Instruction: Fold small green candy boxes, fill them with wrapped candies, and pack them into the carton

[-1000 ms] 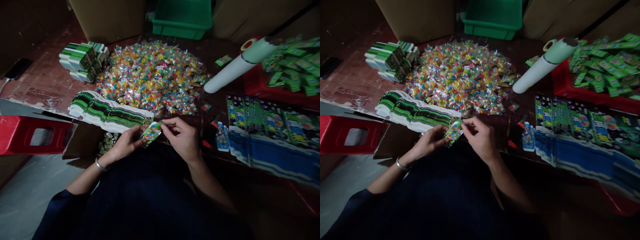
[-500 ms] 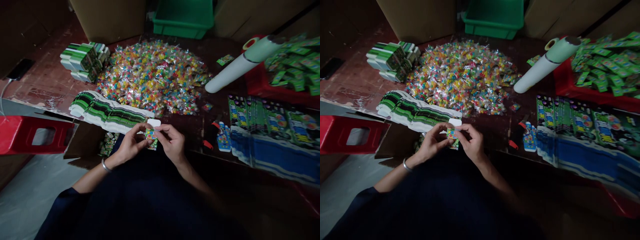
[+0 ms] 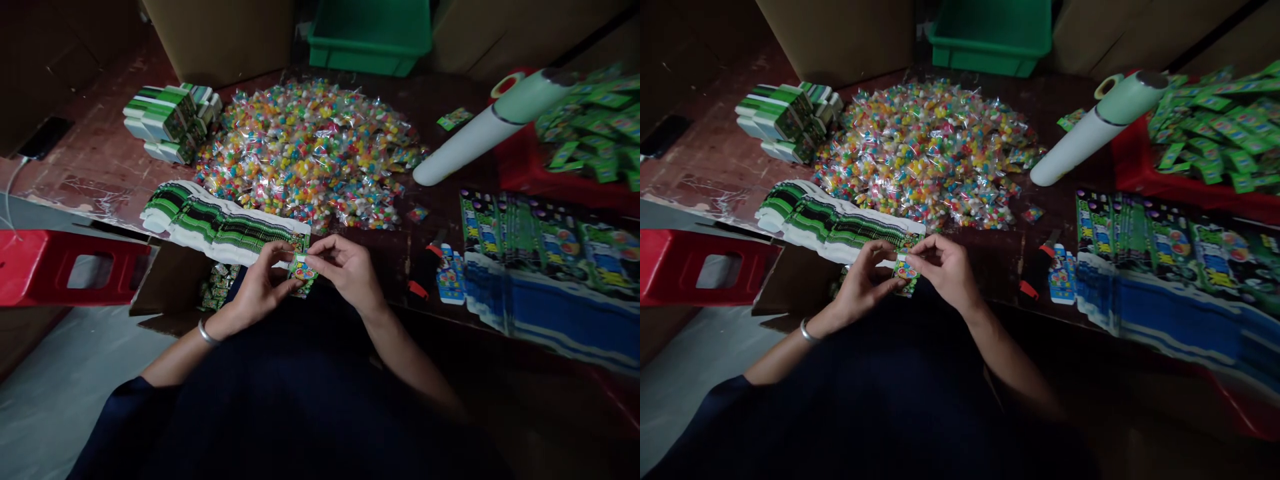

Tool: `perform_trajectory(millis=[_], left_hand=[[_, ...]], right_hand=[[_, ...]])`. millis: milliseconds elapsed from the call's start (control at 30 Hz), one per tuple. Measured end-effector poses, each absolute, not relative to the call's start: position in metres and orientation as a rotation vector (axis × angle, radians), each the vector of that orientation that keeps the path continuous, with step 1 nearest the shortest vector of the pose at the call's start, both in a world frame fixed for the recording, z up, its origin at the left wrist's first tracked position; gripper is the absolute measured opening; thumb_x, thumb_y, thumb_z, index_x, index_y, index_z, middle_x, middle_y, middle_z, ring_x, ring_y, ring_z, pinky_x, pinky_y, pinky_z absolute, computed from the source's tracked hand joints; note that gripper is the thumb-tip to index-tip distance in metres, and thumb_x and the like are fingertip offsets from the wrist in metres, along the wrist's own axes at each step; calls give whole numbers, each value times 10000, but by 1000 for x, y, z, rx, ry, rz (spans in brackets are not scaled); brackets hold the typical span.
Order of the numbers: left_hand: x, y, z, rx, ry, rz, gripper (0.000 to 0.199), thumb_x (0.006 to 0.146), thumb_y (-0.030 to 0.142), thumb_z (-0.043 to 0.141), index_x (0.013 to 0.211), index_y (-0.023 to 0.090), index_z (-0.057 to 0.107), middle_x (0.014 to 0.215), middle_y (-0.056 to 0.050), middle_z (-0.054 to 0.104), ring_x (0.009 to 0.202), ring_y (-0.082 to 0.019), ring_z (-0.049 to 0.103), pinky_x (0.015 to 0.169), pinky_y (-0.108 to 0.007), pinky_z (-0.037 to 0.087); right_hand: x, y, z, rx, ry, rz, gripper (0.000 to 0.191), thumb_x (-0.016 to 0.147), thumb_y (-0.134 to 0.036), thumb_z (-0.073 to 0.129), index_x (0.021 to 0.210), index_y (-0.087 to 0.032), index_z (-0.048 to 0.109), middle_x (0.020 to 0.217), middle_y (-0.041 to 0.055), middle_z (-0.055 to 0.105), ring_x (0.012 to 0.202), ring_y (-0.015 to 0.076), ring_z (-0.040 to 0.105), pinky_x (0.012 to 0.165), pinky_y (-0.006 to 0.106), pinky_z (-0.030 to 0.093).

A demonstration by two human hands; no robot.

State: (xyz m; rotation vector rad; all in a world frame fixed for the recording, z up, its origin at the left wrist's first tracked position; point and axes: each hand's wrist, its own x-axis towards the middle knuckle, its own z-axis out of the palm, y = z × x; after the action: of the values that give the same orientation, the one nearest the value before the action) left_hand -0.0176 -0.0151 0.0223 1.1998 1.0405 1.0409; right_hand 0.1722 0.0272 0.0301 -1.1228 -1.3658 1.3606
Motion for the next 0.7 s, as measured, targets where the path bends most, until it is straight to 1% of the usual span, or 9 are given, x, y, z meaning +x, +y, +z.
perform_trajectory(millis=[133,267,333,400,500,567,600,633,700], left_hand=[[-25,-16,27,1336,1026,985,520,899,217,763,1348,256,502,1203,-74,623,890,-146,691,762,-264,636],[-27,-18,29,1302,1018,923,576,917,260,764,1436,263,515,1218,-87,634,880,-160,717,753,-275,631],[-25,-19,29,1236,1006,926,540,902,274,784,1394,245,564,1221,-88,643,852,-151,710,737,-268,622],[-27,-19,30,1177,1011,924,460,881,286,804,1293,214,612,1200,-82,660,806,-132,693,708,-249,604],[-44,-20,39,1210,1042,786,362,898,291,770,1211,192,618,1121,-68,689,766,-128,686,670,-234,574],[-71,-20,47,1359,1074,575,323,932,270,711,1234,197,624,1059,-62,719,807,-160,712,700,-256,579],[-87,-20,50,1462,1116,459,309,941,244,683,1245,205,640,1065,-64,737,864,-181,728,750,-275,587],[-103,-21,52,1569,1158,374,322,927,222,685,1248,222,666,1115,-68,751,930,-201,739,798,-293,592],[-133,-22,54,1688,1261,310,326,862,223,754,1186,261,738,1130,-56,777,960,-219,751,836,-304,591]], right_hand=[[178,38,32,-1135,-1382,1426,245,754,-390,888,756,-192,743,738,13,738,664,137,646,634,271,526],[175,36,38,-1101,-1450,1367,235,813,-375,843,715,-198,723,733,9,727,671,140,637,643,281,517],[173,30,41,-1069,-1526,1258,264,883,-372,784,694,-205,705,772,16,734,713,152,657,690,300,538],[172,23,41,-1047,-1591,1153,295,958,-374,708,711,-212,709,836,28,748,774,167,689,744,319,564],[175,17,34,-1001,-1722,1084,268,1018,-380,638,836,-225,758,1006,58,774,910,194,737,813,344,603],[178,18,23,-984,-1860,988,160,975,-390,712,1011,-245,769,1134,76,772,1052,233,736,910,397,621],[180,19,17,-990,-1946,916,224,928,-383,774,1111,-255,752,1197,84,763,1137,260,716,979,443,615],[181,20,10,-1006,-2036,837,361,871,-360,837,1198,-262,722,1254,93,751,1214,288,686,1038,494,599],[180,23,-2,-1047,-2204,710,572,770,-277,920,1285,-255,672,1335,119,719,1304,336,638,1096,576,572]])
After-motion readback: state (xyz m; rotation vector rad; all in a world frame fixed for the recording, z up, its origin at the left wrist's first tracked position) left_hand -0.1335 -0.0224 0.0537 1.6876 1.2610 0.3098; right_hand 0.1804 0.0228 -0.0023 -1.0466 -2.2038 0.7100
